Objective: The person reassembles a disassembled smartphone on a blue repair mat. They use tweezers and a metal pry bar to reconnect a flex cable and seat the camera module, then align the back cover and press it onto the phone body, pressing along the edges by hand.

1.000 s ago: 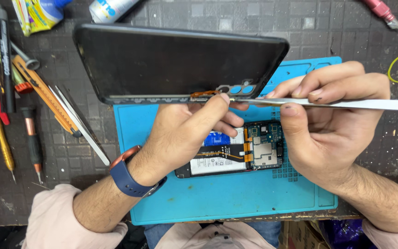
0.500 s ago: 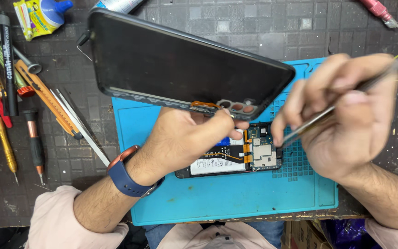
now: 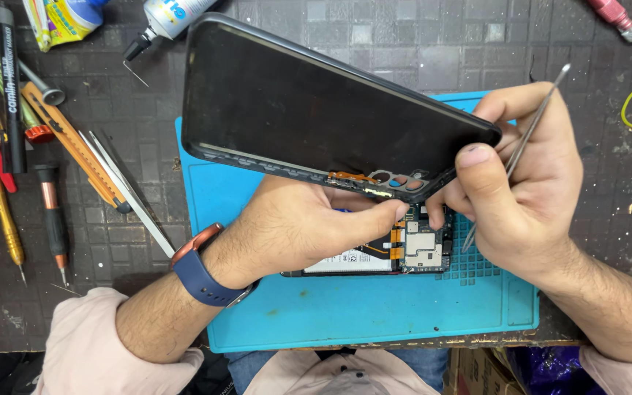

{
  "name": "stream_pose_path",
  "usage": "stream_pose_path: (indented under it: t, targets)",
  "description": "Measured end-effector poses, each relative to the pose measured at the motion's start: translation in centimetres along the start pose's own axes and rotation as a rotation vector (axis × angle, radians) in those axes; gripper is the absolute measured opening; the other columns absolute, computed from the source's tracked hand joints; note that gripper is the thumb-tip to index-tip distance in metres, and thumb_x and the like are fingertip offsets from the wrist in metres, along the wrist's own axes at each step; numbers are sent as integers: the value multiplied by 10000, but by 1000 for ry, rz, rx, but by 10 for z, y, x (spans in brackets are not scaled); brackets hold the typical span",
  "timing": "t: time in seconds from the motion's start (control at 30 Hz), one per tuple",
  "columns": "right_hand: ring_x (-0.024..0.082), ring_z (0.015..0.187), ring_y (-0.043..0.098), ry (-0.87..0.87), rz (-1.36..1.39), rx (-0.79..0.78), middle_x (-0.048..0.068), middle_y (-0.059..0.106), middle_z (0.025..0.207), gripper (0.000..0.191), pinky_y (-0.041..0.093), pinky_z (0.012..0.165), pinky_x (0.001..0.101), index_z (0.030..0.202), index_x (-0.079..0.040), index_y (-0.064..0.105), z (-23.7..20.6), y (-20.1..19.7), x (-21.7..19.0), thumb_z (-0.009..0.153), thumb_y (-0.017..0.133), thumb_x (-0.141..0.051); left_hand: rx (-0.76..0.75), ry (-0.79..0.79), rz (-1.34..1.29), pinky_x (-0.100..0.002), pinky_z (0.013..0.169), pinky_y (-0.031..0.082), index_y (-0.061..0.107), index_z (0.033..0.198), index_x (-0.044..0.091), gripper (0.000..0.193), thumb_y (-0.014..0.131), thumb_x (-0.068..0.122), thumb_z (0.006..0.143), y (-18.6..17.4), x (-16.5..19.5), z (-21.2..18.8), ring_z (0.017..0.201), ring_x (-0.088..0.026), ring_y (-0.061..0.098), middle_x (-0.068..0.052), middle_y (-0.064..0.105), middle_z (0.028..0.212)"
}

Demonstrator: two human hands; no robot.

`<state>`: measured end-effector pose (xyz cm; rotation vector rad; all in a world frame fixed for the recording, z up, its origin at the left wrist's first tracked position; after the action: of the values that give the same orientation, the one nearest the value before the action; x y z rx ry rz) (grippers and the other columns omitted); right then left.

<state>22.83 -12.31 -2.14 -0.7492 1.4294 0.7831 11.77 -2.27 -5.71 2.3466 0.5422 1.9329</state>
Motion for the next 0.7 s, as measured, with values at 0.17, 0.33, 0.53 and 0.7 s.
stream_pose_path:
  t: [0.17, 0.33, 0.53, 0.7]
  targets:
    - [32, 521, 452, -62, -13, -1, 28, 494, 774, 191, 513, 497, 294, 1135, -46, 354, -2, -1, -6, 1051, 514, -105, 25, 37, 147, -251, 875, 648, 728, 1218, 80, 354, 789, 174, 882, -3, 3, -1, 999, -81, 754, -9, 796, 1107]
    - [22, 513, 446, -91, -15, -17, 20, 491, 754, 183, 505, 491, 280, 1150, -44, 358, -1, 1, -10, 1066, 509, -104, 40, 95, 286, -232, 855, 629, 753, 1198, 108, 336, 801, 206, 880, -4, 10, -1, 974, -58, 753, 17, 809, 1078]
    - [32, 516, 458, -84, -66, -6, 34, 509, 734, 188, 491, 494, 275, 1140, -43, 359, -1, -1, -9, 1057, 505, -127, 26, -10, 89, -240, 857, 655, 732, 1210, 87, 343, 783, 171, 881, -2, -4, 0, 1000, -69, 760, 4, 796, 1103]
    - [25, 523, 457, -67, -63, -8, 49, 523, 768, 193, 491, 524, 281, 1142, -45, 354, 0, -2, -7, 1056, 505, -128, 26, 59, 79, -248, 890, 664, 718, 1230, 66, 347, 781, 171, 905, -1, 2, -1, 1033, -86, 759, -21, 788, 1132]
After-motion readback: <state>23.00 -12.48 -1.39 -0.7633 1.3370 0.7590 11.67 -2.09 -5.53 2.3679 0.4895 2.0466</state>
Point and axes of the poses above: each hand's wrist, its own z-axis towards the middle knuckle, its own y-axis out of the palm, x = y × z, the point moved 10 cm from there along z, towards the middle knuckle
